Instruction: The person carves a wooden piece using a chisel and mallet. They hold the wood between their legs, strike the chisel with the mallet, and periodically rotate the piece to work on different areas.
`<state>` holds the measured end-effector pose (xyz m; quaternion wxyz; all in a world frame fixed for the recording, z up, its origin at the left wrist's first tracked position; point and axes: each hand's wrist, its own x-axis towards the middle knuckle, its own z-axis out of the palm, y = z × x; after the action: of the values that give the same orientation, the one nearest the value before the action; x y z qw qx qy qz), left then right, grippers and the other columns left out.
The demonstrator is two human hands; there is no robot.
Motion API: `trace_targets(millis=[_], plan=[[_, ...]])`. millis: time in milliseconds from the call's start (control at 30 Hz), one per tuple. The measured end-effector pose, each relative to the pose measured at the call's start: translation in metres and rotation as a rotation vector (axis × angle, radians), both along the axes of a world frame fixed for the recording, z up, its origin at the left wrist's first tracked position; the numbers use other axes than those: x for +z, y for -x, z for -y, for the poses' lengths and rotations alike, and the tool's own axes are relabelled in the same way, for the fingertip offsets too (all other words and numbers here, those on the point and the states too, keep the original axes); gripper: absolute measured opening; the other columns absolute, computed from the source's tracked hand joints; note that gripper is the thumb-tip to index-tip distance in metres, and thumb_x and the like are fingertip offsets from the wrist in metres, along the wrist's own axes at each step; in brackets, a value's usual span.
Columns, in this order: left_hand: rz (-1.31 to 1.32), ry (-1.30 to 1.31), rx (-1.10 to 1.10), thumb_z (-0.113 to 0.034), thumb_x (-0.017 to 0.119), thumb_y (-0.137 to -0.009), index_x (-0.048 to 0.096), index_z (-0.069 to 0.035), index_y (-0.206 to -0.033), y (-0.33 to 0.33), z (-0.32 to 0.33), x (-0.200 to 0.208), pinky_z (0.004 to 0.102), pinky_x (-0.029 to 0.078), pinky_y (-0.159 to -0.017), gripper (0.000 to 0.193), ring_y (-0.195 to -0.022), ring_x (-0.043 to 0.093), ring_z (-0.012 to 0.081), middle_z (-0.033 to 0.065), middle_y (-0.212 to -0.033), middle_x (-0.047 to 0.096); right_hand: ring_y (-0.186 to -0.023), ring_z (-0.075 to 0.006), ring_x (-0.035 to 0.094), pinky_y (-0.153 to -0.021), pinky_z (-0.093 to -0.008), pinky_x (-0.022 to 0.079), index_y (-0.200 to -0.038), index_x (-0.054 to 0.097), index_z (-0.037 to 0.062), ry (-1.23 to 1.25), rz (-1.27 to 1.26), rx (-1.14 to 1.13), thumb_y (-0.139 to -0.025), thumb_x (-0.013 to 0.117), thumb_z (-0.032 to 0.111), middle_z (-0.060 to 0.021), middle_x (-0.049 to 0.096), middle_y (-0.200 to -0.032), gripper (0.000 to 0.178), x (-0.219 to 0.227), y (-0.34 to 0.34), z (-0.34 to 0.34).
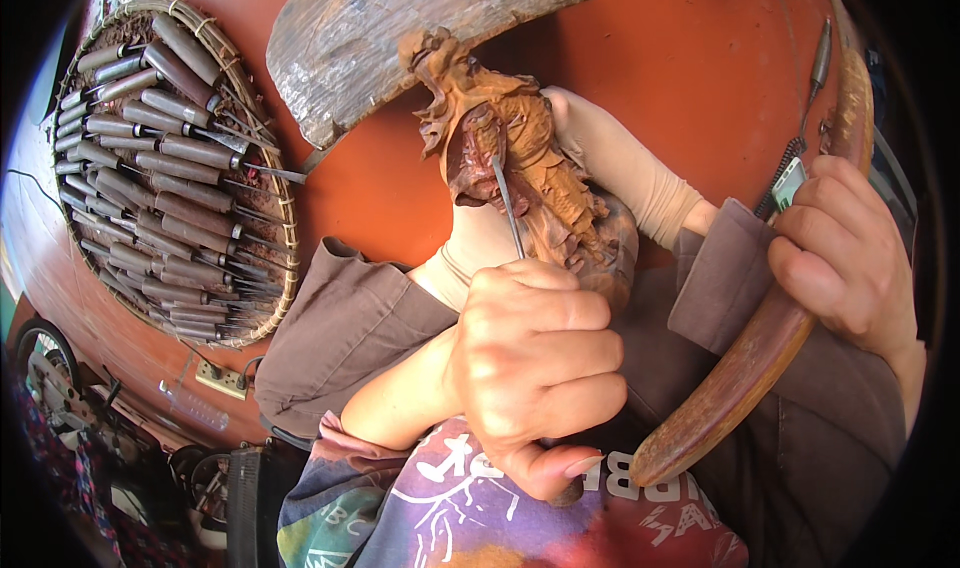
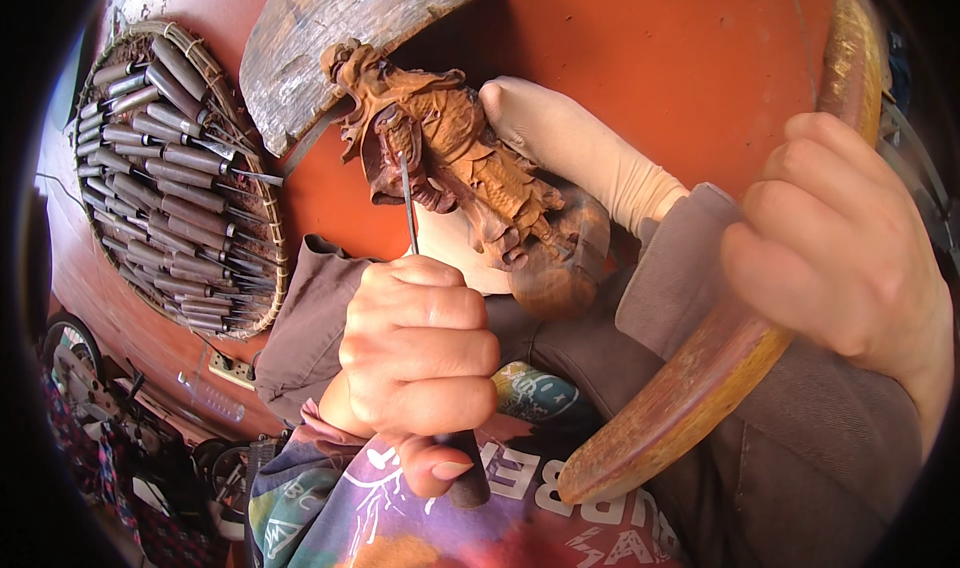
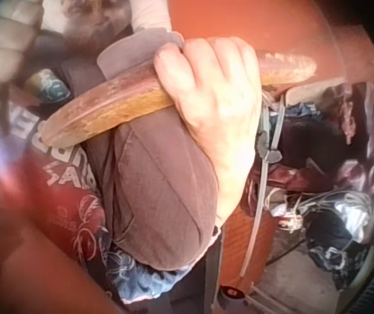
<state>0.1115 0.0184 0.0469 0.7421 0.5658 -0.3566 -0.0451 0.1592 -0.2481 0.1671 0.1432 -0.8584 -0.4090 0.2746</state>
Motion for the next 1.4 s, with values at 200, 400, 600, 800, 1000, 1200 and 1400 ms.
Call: trace_targets(millis=[200,400,600,800,1000,1200,1400], plan=[[-0.022,-0.005,0.033,-0.041,0.048,-0.091,0.047,-0.011,-0.054,-0.001,0.002,0.001,0.0315,0.024,-0.041,0.048,-0.042,0.038,0.0161,0.0014,-0.054,0.043,-0.073,-0.0301,0.059,-0.075,-0.0472,0.052,-0.079,0.055,-0.0017,0.004,0.000,0.009,-0.063,0.061,0.017,-0.0142,0.058,-0.079,0.025,-0.003,-0.001,0.000],[0.019,0.008,0.041,-0.041,0.047,-0.091,0.048,-0.010,-0.054,0.015,-0.004,-0.013,0.0313,0.024,-0.041,0.048,-0.043,0.039,0.0161,0.0014,-0.054,0.044,-0.073,-0.0299,0.059,-0.075,-0.0476,0.052,-0.079,0.056,-0.0019,0.002,0.030,0.019,-0.063,0.061,0.019,-0.0135,0.057,-0.078,0.026,-0.004,0.000,0.002],[0.116,-0.009,0.016,-0.042,0.047,-0.092,0.047,-0.011,-0.054,0.006,-0.001,-0.012,0.0310,0.025,-0.042,0.049,-0.043,0.039,0.0157,0.0012,-0.055,0.045,-0.072,-0.0297,0.058,-0.075,-0.0473,0.052,-0.079,0.056,-0.0019,0.018,0.030,0.024,-0.062,0.060,0.019,-0.0131,0.056,-0.078,0.027,-0.003,0.000,0.001],[0.021,-0.014,-0.025,-0.043,0.047,-0.091,0.047,-0.011,-0.053,0.006,-0.006,-0.011,0.0314,0.024,-0.042,0.050,-0.043,0.038,0.0159,0.0012,-0.055,0.045,-0.072,-0.0295,0.058,-0.075,-0.0470,0.052,-0.078,0.056,-0.0020,0.011,0.045,0.023,-0.060,0.060,0.018,-0.0130,0.055,-0.077,0.027,-0.004,-0.001,-0.001],[-0.008,0.051,-0.037,-0.043,0.046,-0.092,0.047,-0.010,-0.053,0.009,-0.010,-0.015,0.0322,0.023,-0.040,0.051,-0.042,0.036,0.0164,0.0021,-0.054,0.044,-0.071,-0.0294,0.058,-0.074,-0.0470,0.052,-0.077,0.056,-0.0020,-0.001,0.054,0.020,-0.059,0.060,0.018,-0.0127,0.055,-0.077,0.028,-0.006,-0.001,-0.002],[-0.042,0.279,-0.088,-0.040,0.045,-0.092,0.051,-0.006,-0.054,-0.018,-0.007,-0.011,0.0322,0.026,-0.039,0.050,-0.041,0.038,0.0183,0.0041,-0.051,0.044,-0.066,-0.0300,0.056,-0.063,-0.0473,0.048,-0.079,0.054,-0.0030,-0.069,0.051,0.068,-0.058,0.072,0.010,-0.0137,0.054,-0.075,0.031,0.006,-0.007,-0.001],[-0.108,0.226,-0.063,-0.035,0.046,-0.087,0.049,-0.008,-0.053,-0.013,-0.009,-0.012,0.0330,0.027,-0.040,0.044,-0.041,0.037,0.0189,0.0053,-0.049,0.041,-0.055,-0.0282,0.049,-0.047,-0.0408,0.035,-0.093,0.047,-0.0090,-0.267,0.174,0.149,-0.060,0.081,-0.004,-0.0165,0.049,-0.068,0.047,0.033,-0.017,-0.013]])
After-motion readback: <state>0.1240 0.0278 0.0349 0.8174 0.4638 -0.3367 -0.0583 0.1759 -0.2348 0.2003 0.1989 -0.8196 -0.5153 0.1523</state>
